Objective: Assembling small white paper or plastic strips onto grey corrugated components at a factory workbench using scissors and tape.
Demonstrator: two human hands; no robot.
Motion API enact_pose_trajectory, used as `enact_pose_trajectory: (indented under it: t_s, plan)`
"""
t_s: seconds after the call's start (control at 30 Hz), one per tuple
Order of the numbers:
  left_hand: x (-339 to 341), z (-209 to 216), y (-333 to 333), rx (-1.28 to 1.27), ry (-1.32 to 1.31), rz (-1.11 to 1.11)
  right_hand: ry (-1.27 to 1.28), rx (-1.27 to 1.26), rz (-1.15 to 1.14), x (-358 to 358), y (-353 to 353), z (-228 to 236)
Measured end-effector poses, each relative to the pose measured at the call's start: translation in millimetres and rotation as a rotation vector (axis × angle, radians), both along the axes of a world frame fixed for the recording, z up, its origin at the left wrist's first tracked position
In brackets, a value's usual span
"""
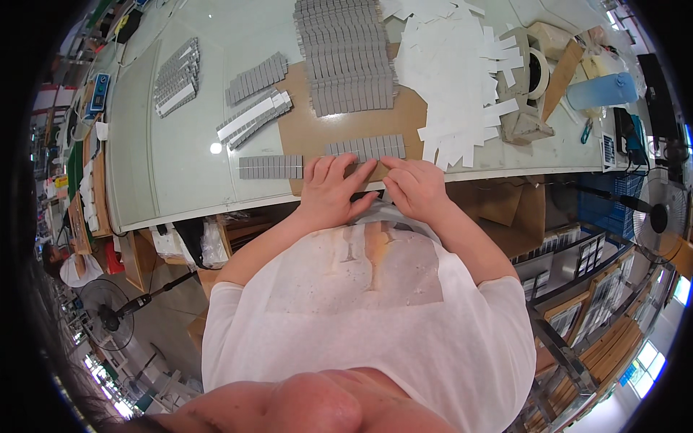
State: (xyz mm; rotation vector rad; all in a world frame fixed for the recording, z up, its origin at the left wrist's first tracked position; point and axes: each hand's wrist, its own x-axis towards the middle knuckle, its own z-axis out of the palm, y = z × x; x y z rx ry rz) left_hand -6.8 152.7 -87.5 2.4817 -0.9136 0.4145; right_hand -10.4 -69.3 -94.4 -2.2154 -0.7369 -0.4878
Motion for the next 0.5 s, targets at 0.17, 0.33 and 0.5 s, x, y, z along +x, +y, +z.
enact_pose_trajectory:
  t_s: [0.17, 0.33, 0.5]
  plan:
    - [0.6, -0.1, -0.4, -0.002, -0.007, 0.000, -0.028, -0.021, 0.011, 1.2, -1.7, -0.9]
    - [1.1, -0.1, -0.6, -0.003, -0.021, 0.003, -0.037, -0.021, -0.001, 0.7, -1.5, -1.6]
    - [1.2, -0.3, -0.2, -0.010, -0.036, 0.002, -0.037, -0.023, -0.005, 0.4, -1.2, -2.2]
